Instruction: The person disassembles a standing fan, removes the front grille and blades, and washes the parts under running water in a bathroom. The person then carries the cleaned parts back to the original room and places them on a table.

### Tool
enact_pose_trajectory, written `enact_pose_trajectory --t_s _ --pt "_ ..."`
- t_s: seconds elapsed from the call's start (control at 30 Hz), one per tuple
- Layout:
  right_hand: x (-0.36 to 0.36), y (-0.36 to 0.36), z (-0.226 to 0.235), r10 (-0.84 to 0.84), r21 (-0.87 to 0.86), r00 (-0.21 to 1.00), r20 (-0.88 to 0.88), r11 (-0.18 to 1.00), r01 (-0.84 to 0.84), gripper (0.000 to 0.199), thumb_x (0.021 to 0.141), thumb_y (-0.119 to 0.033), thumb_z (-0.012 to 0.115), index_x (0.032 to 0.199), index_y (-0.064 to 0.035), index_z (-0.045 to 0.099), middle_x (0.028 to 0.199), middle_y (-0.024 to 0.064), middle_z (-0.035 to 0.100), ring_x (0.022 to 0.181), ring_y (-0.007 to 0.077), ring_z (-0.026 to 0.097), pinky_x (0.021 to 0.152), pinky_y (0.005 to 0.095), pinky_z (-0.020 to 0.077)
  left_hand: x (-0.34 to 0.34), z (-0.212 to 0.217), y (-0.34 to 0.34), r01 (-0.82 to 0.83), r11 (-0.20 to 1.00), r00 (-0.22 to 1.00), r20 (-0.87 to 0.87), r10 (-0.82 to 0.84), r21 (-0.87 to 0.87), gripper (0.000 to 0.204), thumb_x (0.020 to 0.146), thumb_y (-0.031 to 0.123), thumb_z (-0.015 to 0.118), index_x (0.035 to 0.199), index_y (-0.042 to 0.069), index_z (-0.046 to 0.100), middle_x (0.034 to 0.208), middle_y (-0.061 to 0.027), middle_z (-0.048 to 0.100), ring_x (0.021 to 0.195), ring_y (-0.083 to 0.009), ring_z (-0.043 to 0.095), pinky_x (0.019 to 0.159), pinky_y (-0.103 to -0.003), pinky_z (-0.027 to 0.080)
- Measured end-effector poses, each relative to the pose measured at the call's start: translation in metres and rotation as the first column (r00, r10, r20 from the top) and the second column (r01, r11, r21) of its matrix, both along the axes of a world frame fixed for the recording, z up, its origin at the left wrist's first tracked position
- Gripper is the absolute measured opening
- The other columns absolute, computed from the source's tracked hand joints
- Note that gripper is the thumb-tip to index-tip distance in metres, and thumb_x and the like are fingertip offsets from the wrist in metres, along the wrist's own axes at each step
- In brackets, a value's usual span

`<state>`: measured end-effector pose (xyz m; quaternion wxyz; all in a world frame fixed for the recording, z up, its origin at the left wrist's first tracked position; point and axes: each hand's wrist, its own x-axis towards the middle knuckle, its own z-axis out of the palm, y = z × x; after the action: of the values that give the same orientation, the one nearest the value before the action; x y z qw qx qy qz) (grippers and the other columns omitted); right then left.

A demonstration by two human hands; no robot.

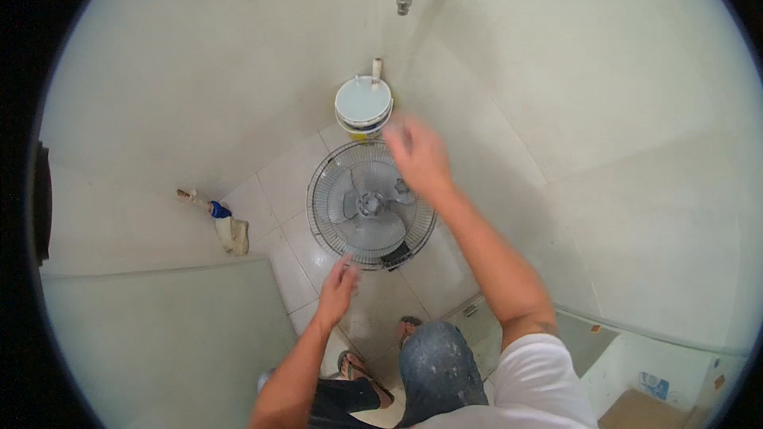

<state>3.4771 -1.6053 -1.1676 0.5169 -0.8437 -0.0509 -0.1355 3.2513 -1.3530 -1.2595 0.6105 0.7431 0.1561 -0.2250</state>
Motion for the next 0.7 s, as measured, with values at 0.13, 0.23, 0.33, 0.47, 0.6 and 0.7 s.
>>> enact_pose_trajectory --t_s 0.13,0.23,0.33,0.47,0.6,0.7 --pt "0.106 0.015 0.166 0.084 -0.363 0.467 0.880 0.754 0.548 0.040 0.099 -0.036 0.068 0.122 -0.0033 0.067 0.116 0.0144 0.071 0.100 0.0277 0.066 0.088 0.0387 0.0521 0.085 -0.024 -0.009 0.032 0.999 0.997 0.068 -0.029 -0.040 0.058 0.107 0.036 0.060 0.153 0.002 0.048 0.120 -0.0088 0.066 0.100 -0.0158 0.063 0.083 -0.031 0.054" --pt "0.131 0.025 0.214 -0.028 -0.518 0.761 0.648 0.717 0.467 0.048 0.103 -0.040 0.058 0.114 0.0034 0.075 0.112 0.0230 0.075 0.101 0.0381 0.071 0.095 0.0492 0.0542 0.123 -0.030 -0.012 -0.002 0.979 1.000 0.013 0.005 -0.206 0.059 0.106 0.042 0.059 0.149 0.002 0.050 0.121 -0.0096 0.066 0.101 -0.0191 0.064 0.084 -0.032 0.055" --pt "0.122 0.008 0.246 0.021 -0.431 0.916 0.400 0.887 0.167 0.045 0.103 -0.037 0.058 0.101 0.0034 0.076 0.094 0.0181 0.076 0.086 0.0328 0.072 0.083 0.0451 0.0558 0.150 -0.028 -0.002 -0.037 0.967 0.997 -0.070 0.020 -0.253 0.058 0.107 0.043 0.056 0.149 0.003 0.049 0.123 -0.0119 0.065 0.101 -0.0222 0.064 0.084 -0.035 0.056" --pt "0.092 -0.010 0.243 0.084 -0.400 0.877 0.473 0.907 0.129 0.044 0.102 -0.036 0.059 0.086 0.0029 0.071 0.070 0.0122 0.066 0.066 0.0195 0.063 0.066 0.0353 0.0513 0.188 -0.017 0.003 -0.115 0.966 0.983 -0.170 0.076 -0.232 0.058 0.108 0.040 0.053 0.150 0.001 0.045 0.126 -0.0165 0.062 0.101 -0.0259 0.065 0.084 -0.038 0.058" --pt "0.082 0.005 0.143 -0.206 0.059 0.908 0.366 0.978 0.198 0.032 0.099 -0.034 0.064 0.098 -0.0021 0.070 0.091 0.0143 0.070 0.078 0.0235 0.063 0.073 0.0387 0.0521 0.261 0.011 -0.026 -0.210 0.915 0.977 -0.089 0.191 -0.345 0.050 0.109 0.037 0.051 0.142 -0.002 0.052 0.124 -0.0170 0.063 0.098 -0.0296 0.067 0.086 -0.041 0.059" --pt "0.099 0.027 0.048 -0.274 0.521 0.942 -0.193 0.785 0.335 0.042 0.102 -0.038 0.060 0.123 -0.0012 0.063 0.116 0.0145 0.069 0.101 0.0240 0.064 0.089 0.0372 0.0526 0.321 0.046 -0.059 -0.143 0.858 0.983 0.030 0.180 -0.493 0.047 0.111 0.028 0.043 0.142 -0.007 0.046 0.124 -0.0228 0.060 0.109 -0.0360 0.066 0.093 -0.049 0.059"
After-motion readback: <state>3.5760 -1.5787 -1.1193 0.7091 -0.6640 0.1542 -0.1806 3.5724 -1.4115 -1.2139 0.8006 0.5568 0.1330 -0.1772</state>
